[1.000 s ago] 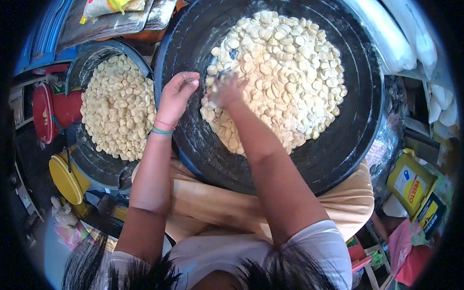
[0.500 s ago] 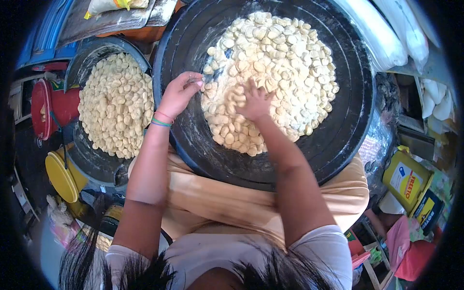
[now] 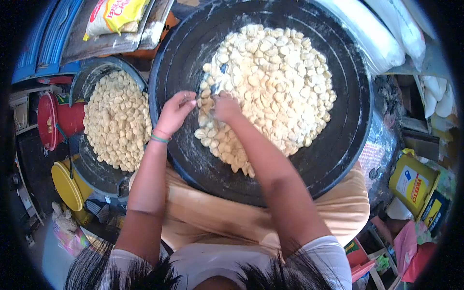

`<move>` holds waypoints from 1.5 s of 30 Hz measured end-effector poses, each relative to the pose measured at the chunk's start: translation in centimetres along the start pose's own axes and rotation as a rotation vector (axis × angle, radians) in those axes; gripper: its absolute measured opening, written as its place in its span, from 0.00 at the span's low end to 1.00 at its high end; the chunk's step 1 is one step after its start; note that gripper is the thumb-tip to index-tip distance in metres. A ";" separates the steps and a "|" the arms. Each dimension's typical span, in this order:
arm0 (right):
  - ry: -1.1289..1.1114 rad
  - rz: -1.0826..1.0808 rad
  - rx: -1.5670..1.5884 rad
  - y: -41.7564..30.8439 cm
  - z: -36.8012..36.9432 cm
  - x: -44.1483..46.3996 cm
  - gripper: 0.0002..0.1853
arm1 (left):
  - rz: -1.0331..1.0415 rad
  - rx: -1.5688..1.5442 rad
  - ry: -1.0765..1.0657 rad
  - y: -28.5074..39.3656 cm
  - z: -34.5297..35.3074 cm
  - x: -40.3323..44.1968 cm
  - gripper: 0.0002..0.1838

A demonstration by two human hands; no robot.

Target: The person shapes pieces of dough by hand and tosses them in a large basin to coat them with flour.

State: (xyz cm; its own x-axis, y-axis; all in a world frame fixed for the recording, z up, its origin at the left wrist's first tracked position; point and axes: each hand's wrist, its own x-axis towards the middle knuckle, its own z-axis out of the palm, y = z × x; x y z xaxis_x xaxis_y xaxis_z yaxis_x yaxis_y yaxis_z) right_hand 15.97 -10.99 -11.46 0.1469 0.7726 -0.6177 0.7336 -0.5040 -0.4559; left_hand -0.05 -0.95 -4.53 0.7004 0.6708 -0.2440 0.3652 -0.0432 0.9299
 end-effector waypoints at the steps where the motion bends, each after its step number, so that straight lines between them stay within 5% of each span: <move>1: 0.181 0.056 -0.089 -0.2 2.4 1.8 0.34 | -0.015 -0.007 0.000 0.2 0.1 0.0 0.15; 2: 0.361 0.108 -0.172 -0.5 4.4 3.4 0.32 | -0.031 -0.009 0.002 0.3 0.1 0.0 0.15; 6: 0.428 -0.079 -0.203 -1.7 9.1 4.1 0.27 | -0.057 -0.005 0.014 0.5 0.0 0.4 0.16; 10: 0.136 -0.173 1.017 -3.1 2.5 -1.3 0.19 | -0.153 -0.049 -0.005 0.2 0.2 0.3 0.20; 13: 0.246 -0.219 1.026 -4.3 -1.0 -4.3 0.18 | -0.292 -0.290 -0.099 1.4 1.0 -0.2 0.22; 14: 0.503 -0.367 0.762 -4.0 -1.0 -4.2 0.17 | -0.364 -0.389 -0.148 2.6 0.7 -0.5 0.22; 17: 0.171 -0.174 1.437 -5.0 -4.2 -6.5 0.18 | -0.318 -0.584 -0.211 3.9 0.6 -0.5 0.16; 22: 0.321 -0.141 1.872 -3.9 -5.4 -9.1 0.18 | -0.264 -0.730 -0.111 5.2 0.8 -1.1 0.12; 25: 0.434 -0.006 1.007 -4.8 -7.0 -11.5 0.24 | -0.300 -0.743 -0.188 5.0 0.0 -0.9 0.19; 26: 0.513 -0.183 0.610 -4.1 -6.2 -11.2 0.30 | -0.261 -0.693 -0.209 5.1 0.3 -0.8 0.22; 29: 0.658 -0.523 0.531 -5.3 -5.4 -11.2 0.32 | -0.212 -0.649 -0.280 5.1 0.9 -1.5 0.29; 30: 0.459 -0.431 0.831 -5.3 -4.9 -10.9 0.26 | -0.227 -0.705 -0.309 5.1 0.8 -1.7 0.31; 33: 0.476 -0.329 1.036 -4.5 -5.2 -10.4 0.18 | -0.270 -0.792 -0.369 5.3 0.0 -1.6 0.35; 34: 0.474 -0.127 1.196 -4.5 -5.7 -10.6 0.14 | -0.279 -0.794 -0.368 5.9 -0.3 -1.6 0.36; 37: 0.813 -0.245 0.516 -4.5 -5.5 -11.3 0.22 | -0.238 -0.714 -0.302 5.1 -0.1 -1.8 0.36; 41: 0.605 -0.519 0.685 -6.0 -4.4 -11.4 0.22 | -0.180 -0.716 -0.355 5.1 0.3 -2.1 0.35; 45: 0.409 -0.333 1.214 -4.9 -3.7 -10.9 0.13 | -0.206 -0.663 -0.385 5.4 -0.5 -1.8 0.24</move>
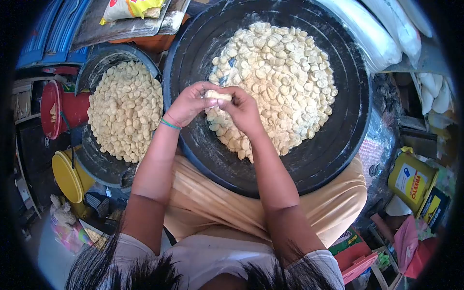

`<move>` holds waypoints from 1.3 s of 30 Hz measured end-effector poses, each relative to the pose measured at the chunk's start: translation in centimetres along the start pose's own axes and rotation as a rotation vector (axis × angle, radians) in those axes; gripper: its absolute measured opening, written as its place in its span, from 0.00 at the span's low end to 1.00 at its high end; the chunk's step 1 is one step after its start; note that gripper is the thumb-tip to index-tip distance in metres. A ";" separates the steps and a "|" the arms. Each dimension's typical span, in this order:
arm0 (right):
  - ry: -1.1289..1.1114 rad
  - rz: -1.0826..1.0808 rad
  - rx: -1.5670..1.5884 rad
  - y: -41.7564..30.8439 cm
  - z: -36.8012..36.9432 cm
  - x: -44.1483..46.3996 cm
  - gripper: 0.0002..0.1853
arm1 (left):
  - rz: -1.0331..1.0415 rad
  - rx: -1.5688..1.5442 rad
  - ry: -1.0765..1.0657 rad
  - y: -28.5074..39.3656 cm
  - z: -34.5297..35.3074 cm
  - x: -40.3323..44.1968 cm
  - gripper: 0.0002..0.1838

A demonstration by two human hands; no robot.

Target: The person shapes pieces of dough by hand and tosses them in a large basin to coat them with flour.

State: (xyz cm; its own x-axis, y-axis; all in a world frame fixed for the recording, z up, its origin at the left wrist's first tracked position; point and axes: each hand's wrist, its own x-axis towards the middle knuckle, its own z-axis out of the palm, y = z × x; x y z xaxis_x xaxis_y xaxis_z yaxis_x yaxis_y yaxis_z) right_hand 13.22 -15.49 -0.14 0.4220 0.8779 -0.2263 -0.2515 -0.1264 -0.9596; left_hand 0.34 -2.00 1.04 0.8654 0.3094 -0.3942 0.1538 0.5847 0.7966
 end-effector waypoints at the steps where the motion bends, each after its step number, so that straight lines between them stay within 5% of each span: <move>1: 0.048 0.038 0.085 -0.7 0.0 -0.1 0.12 | 0.006 0.006 0.017 0.0 0.0 0.0 0.21; 7: 0.471 -0.006 0.208 -0.1 -0.7 0.2 0.11 | 0.068 0.172 0.121 0.0 -0.1 0.1 0.07; 11: 0.543 -0.031 0.228 3.8 -2.9 1.0 0.13 | 0.174 0.652 0.452 -1.5 -3.3 0.6 0.12; 14: 0.266 0.019 -0.480 6.3 -3.4 1.4 0.15 | 0.307 0.303 0.474 -1.7 -3.8 0.9 0.13; 17: -0.013 0.181 -0.673 10.9 -1.4 2.8 0.19 | 0.314 0.485 0.485 -2.3 -3.5 1.1 0.14; 18: -0.102 0.297 -0.985 10.4 0.7 2.9 0.25 | 0.320 0.547 0.487 -2.3 -3.4 1.3 0.15; 19: -0.176 0.167 -1.248 12.2 2.1 1.7 0.29 | 0.311 0.533 0.481 -2.6 -3.6 1.4 0.15; 22: -0.308 0.253 -1.241 13.4 2.1 1.7 0.25 | 0.227 0.472 0.422 -2.6 -3.9 1.5 0.15; 26: -0.053 0.278 -0.134 9.7 0.8 2.3 0.20 | 0.032 0.438 0.225 -3.4 -4.0 1.4 0.18; 28: -0.105 0.339 -0.192 4.8 0.5 1.9 0.21 | -0.119 0.378 0.159 -1.6 -1.5 0.6 0.18; 34: -0.013 0.023 0.096 0.7 2.3 0.6 0.27 | 0.093 -0.016 0.184 -1.4 -1.0 0.8 0.11; 39: 0.116 0.106 -0.007 1.3 1.3 1.5 0.13 | 0.026 0.003 0.230 -0.7 -0.3 0.7 0.07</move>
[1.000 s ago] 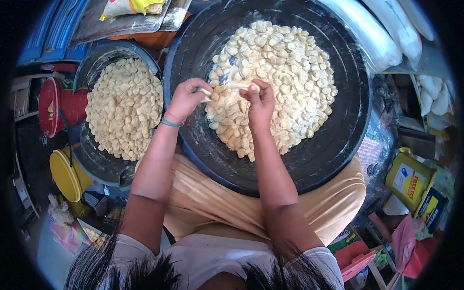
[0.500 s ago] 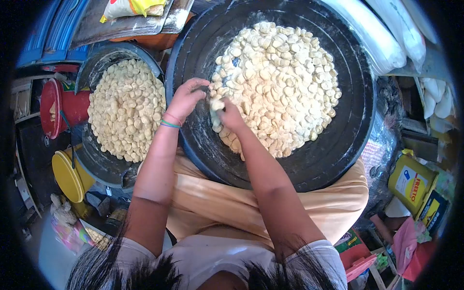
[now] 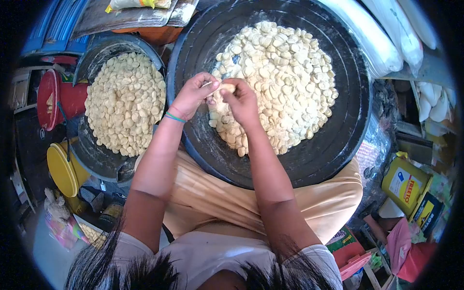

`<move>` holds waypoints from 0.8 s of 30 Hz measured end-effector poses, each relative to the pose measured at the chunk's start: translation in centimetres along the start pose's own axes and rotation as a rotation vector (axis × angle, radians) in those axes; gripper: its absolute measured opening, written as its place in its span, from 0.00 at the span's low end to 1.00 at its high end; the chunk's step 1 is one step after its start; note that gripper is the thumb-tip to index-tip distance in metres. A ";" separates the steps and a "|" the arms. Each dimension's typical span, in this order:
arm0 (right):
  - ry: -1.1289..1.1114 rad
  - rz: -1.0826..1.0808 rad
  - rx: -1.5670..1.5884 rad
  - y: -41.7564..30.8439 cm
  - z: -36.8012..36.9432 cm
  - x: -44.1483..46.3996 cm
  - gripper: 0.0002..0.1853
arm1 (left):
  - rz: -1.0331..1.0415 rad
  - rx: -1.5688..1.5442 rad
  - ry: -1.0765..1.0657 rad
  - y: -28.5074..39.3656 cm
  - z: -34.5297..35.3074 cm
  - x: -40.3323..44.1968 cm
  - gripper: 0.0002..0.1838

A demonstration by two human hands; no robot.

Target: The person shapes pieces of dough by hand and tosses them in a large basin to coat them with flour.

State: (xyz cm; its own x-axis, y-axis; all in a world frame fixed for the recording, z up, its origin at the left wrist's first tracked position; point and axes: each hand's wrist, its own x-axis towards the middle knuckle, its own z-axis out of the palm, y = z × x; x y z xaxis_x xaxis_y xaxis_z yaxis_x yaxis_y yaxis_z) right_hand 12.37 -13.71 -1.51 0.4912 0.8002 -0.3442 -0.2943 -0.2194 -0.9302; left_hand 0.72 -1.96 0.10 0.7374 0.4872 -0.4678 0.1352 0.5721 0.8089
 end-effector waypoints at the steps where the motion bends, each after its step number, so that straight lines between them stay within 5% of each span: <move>1: 0.006 -0.117 -0.096 0.5 -0.4 0.4 0.14 | 0.019 0.037 0.044 -0.1 -0.1 0.1 0.06; 4: -0.024 -0.359 -0.376 2.4 -2.1 1.4 0.21 | 0.053 0.117 0.161 -0.5 -0.7 0.7 0.06; 6: -0.048 -0.225 -0.434 2.8 -1.8 1.1 0.22 | 0.049 0.132 0.221 -0.2 -1.3 0.8 0.06; 9: -0.108 -0.069 -0.322 2.9 0.3 0.3 0.26 | -0.058 0.085 0.033 0.1 -0.8 0.2 0.05; 15: -0.278 0.274 -0.047 3.9 -1.2 1.8 0.22 | 0.356 0.375 0.248 -1.3 -1.4 1.0 0.06; 19: 0.098 0.229 -0.149 6.5 -5.5 2.4 0.23 | 0.435 0.462 0.367 -0.5 -2.1 1.3 0.09; 20: 0.189 0.156 -0.517 7.7 -6.7 2.0 0.25 | 0.178 0.289 0.293 0.0 -2.4 1.0 0.13; 22: 0.365 -0.002 -1.252 11.8 -9.5 -0.8 0.29 | 0.298 0.561 0.251 -1.2 -2.5 1.2 0.17; 24: 0.224 0.454 -1.209 15.4 -9.1 -5.4 0.42 | 0.232 0.631 0.114 -1.1 -2.0 1.0 0.25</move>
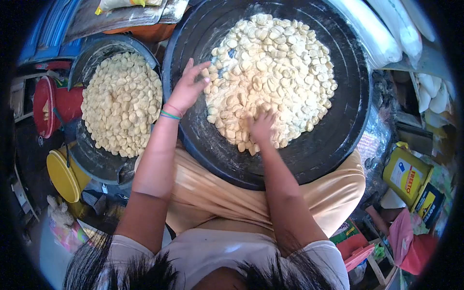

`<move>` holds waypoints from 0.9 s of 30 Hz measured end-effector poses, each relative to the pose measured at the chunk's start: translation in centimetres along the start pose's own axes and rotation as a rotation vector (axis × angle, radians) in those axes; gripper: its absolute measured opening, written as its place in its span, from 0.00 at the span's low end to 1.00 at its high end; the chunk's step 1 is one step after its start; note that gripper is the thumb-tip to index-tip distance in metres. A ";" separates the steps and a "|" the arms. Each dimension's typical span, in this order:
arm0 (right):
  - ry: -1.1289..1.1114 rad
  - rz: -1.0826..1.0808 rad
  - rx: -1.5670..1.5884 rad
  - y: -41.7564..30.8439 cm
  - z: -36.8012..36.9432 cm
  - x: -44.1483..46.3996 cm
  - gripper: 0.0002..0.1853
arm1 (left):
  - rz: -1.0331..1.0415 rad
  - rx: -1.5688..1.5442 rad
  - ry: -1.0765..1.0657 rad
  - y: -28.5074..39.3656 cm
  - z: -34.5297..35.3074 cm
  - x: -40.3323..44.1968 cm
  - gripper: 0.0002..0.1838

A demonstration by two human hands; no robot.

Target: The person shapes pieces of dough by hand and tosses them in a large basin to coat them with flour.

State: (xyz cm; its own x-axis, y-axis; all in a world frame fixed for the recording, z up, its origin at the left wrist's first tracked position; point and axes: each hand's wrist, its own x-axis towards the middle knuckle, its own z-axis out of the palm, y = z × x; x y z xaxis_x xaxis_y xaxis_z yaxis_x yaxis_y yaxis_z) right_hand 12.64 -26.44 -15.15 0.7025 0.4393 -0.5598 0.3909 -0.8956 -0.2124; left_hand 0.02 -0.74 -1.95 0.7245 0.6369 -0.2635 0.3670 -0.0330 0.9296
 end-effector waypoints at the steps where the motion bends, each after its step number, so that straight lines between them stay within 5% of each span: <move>1: -0.067 0.017 0.053 -1.7 -0.4 -3.7 0.46 | 0.000 0.026 0.006 0.4 0.2 -0.1 0.25; 2: -0.177 0.015 -0.021 -3.9 -1.6 -5.5 0.46 | -0.002 0.050 0.014 0.7 0.4 -0.2 0.25; 4: -0.298 -0.399 0.081 -7.1 -3.9 -8.0 0.42 | -0.008 0.090 0.055 1.0 0.7 -0.5 0.24; 5: -0.295 -0.581 -0.150 -7.4 -2.0 -8.4 0.37 | 0.023 0.120 0.090 0.6 0.4 -0.4 0.23; 7: -0.173 -0.980 0.033 -8.3 -1.0 -5.5 0.34 | 0.089 0.184 0.162 0.1 -0.7 -0.2 0.22; 10: -0.427 -0.873 0.232 -11.4 -2.7 2.8 0.29 | 0.059 -0.099 0.223 0.2 -2.1 -0.3 0.19; 12: -0.008 -0.951 0.075 -14.3 -4.7 7.9 0.25 | -0.003 -0.283 0.247 0.4 -2.4 -0.3 0.16; 14: 0.209 -0.854 0.270 -16.2 -3.7 13.9 0.26 | -0.003 -0.282 0.236 0.3 -2.5 -0.1 0.15; 17: -0.233 -0.543 0.561 -19.3 -5.1 18.1 0.27 | 0.025 -0.239 0.231 0.2 -2.3 0.5 0.14; 20: 0.321 -0.649 0.198 -19.3 0.7 18.0 0.29 | 0.004 -0.223 0.207 -0.2 -1.8 0.8 0.15; 23: 0.090 -0.686 0.069 -18.2 2.5 13.9 0.29 | -0.001 -0.251 0.235 -0.6 -1.5 1.1 0.12; 27: -0.816 -1.040 0.027 -14.2 -4.2 9.0 0.27 | -0.004 -0.294 0.220 -0.6 -1.7 1.0 0.12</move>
State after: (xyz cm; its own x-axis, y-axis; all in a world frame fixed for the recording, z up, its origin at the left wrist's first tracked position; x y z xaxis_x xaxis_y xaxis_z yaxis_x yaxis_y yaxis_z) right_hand 15.91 -9.43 -13.78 -0.4771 0.7588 -0.4434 0.5076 -0.1740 -0.8438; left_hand -0.50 1.20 -2.32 0.5688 0.7881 -0.2353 0.1630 0.1724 0.9714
